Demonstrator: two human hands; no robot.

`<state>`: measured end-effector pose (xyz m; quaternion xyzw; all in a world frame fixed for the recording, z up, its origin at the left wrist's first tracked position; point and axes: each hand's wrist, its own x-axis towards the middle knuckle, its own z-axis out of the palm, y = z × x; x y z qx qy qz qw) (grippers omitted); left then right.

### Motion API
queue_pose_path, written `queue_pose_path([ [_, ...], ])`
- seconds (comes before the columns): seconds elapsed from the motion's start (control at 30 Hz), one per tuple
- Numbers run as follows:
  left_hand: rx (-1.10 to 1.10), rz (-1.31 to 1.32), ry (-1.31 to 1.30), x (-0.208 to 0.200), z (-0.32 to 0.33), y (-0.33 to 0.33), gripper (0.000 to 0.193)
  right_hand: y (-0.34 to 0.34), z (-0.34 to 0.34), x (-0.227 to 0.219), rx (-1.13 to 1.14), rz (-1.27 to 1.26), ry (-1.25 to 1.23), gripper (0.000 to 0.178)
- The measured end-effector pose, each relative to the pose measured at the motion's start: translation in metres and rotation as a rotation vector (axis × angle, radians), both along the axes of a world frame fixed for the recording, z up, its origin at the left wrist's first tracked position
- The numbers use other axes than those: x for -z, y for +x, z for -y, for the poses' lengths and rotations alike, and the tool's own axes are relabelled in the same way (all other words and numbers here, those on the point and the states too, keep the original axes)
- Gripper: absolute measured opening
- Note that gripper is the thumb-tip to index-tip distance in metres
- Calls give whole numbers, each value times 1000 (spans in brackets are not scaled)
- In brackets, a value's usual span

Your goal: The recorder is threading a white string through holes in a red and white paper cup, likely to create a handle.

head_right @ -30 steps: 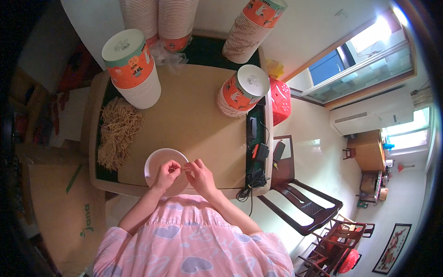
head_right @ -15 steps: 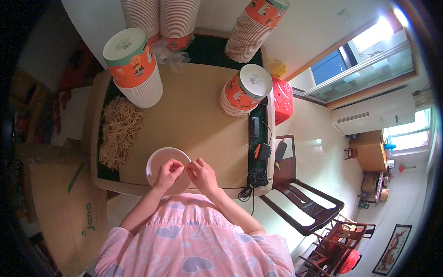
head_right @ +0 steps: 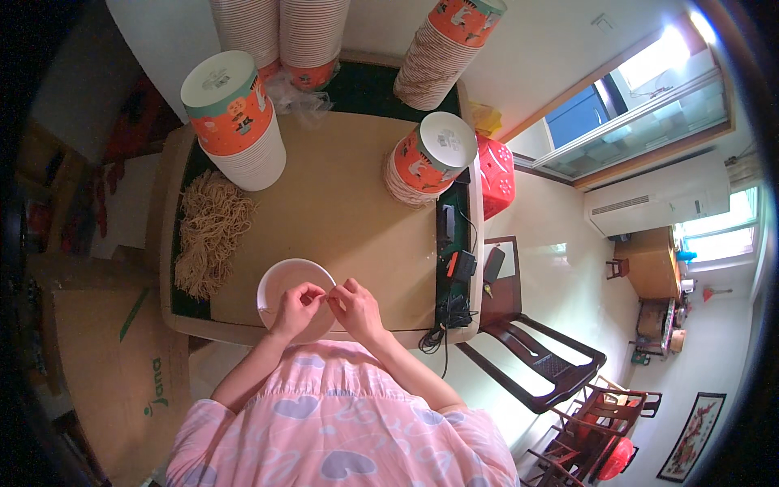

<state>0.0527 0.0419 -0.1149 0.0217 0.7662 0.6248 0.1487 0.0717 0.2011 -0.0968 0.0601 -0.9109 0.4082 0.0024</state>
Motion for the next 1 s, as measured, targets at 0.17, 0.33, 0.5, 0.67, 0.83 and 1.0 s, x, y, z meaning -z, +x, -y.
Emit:
queue_pose_path([
  [0.17,26,21,-46,-4,2,0,4,-1,1,-3,14,9,-23,4],
  [0.33,-7,43,16,6,2,-1,6,-1,1,-2,11,13,-17,5],
  [0.5,-62,20,105,6,-6,-1,9,-1,0,2,13,6,-11,7],
  [0.67,32,-13,-7,-1,-6,-4,8,-1,2,-3,26,34,-21,7],
  [0.83,27,-34,-29,-2,-2,-6,8,-1,0,-2,13,49,-6,7],
  [1.0,36,-17,-20,-7,2,-7,10,-3,10,-18,103,-34,-17,8],
])
